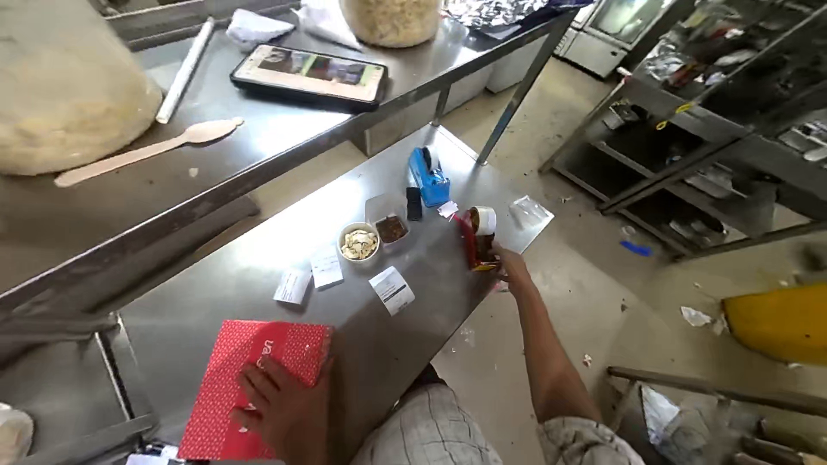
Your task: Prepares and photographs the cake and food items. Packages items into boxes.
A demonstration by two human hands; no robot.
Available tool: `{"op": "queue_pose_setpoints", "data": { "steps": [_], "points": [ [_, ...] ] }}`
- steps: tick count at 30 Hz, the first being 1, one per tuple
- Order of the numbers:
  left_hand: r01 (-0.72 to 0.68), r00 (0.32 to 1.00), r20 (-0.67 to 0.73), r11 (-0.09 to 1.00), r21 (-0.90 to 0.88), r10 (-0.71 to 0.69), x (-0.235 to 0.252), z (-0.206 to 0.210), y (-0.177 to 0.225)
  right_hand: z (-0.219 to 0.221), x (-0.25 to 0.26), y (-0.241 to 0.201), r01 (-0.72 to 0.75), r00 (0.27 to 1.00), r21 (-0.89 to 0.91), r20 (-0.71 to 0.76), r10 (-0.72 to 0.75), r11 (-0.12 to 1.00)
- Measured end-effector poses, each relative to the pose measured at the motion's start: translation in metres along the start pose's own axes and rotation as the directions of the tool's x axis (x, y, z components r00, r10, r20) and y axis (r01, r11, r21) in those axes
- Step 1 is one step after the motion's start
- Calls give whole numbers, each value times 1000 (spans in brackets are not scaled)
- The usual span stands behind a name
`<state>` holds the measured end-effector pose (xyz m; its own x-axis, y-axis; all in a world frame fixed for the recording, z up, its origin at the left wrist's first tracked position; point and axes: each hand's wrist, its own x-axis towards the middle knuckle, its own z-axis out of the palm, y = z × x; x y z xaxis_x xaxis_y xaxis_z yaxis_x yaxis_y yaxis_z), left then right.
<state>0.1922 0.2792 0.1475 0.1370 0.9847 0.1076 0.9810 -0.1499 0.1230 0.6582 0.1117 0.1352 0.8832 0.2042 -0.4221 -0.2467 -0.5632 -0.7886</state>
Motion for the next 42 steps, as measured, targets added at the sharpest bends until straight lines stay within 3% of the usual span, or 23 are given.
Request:
{"op": "queue_pose_setpoints", "data": {
  "steps": [2, 4, 6, 9, 12, 14, 16, 18, 21, 24, 25, 27, 29, 31, 32, 36, 40, 42],
  "points": [
    [-6, 1000, -30, 1000, 1, 6, -1, 3, 2, 4, 14, -13, -206, 953, 99, 247, 176, 974],
    [-18, 998, -59, 1000, -3, 17, -2, 8, 2, 11, 22, -21, -289, 933, 127, 258, 249, 949],
    [-29, 997, -64, 999, 17, 30, -2, 11, -2, 14, 18, -19, -298, 949, 244, 176, 260, 923],
    [-22, 998, -53, 999, 50, 25, 4, 14, -4, 9, -7, -4, -52, 996, 563, 93, -1, 825],
    [-8, 998, -61, 998, 56, 12, 2, 17, -4, 16, -26, 43, 114, 971, 679, 80, -227, 725],
    [-14, 999, -50, 998, 59, 17, 4, 13, -1, 31, -23, 80, 187, 974, 600, -9, -228, 778],
    [-37, 998, -48, 998, 45, 39, 4, 12, 0, 31, -10, 96, 310, 948, 362, -47, -315, 879],
    [-56, 997, -49, 998, 8, 56, 4, 9, -3, 19, 3, 101, 457, 890, 109, -54, -453, 883],
    [-108, 994, -11, 989, -103, 107, 1, -12, -15, -18, -14, 101, 502, 863, -178, 43, -503, 846],
    [-52, 997, 50, 991, -121, 59, -15, -28, -44, -3, -58, 77, 482, 866, -256, 284, -412, 838],
    [-39, 995, 88, 993, -112, 49, -25, -30, -60, 15, -82, 69, 494, 837, -253, 398, -376, 832],
    [-17, 983, 180, 993, -118, 38, -33, -29, -81, 71, -136, 41, 564, 696, -185, 632, -342, 805],
    [-34, 982, 182, 992, -121, 56, -33, -21, -92, 138, -195, 14, 653, 458, -23, 808, -371, 757],
    [-62, 983, 169, 993, -103, 79, -35, -12, -97, 198, -254, -3, 577, 236, 121, 922, -306, 808],
    [-64, 982, 167, 992, -107, 82, -34, -9, -98, 224, -277, -5, 502, 175, 137, 951, -256, 854],
    [-35, 985, 164, 988, -152, 60, -37, -3, -103, 278, -292, 30, 321, 187, -68, 982, 8, 945],
    [-8, 988, 149, 974, -226, 43, -35, 2, -102, 292, -263, 50, 497, 159, 47, 977, -144, 867],
    [-20, 988, 141, 963, -268, 60, -34, 1, -109, 298, -257, 68, 487, 141, 142, 961, -239, 862]
  ]
}}
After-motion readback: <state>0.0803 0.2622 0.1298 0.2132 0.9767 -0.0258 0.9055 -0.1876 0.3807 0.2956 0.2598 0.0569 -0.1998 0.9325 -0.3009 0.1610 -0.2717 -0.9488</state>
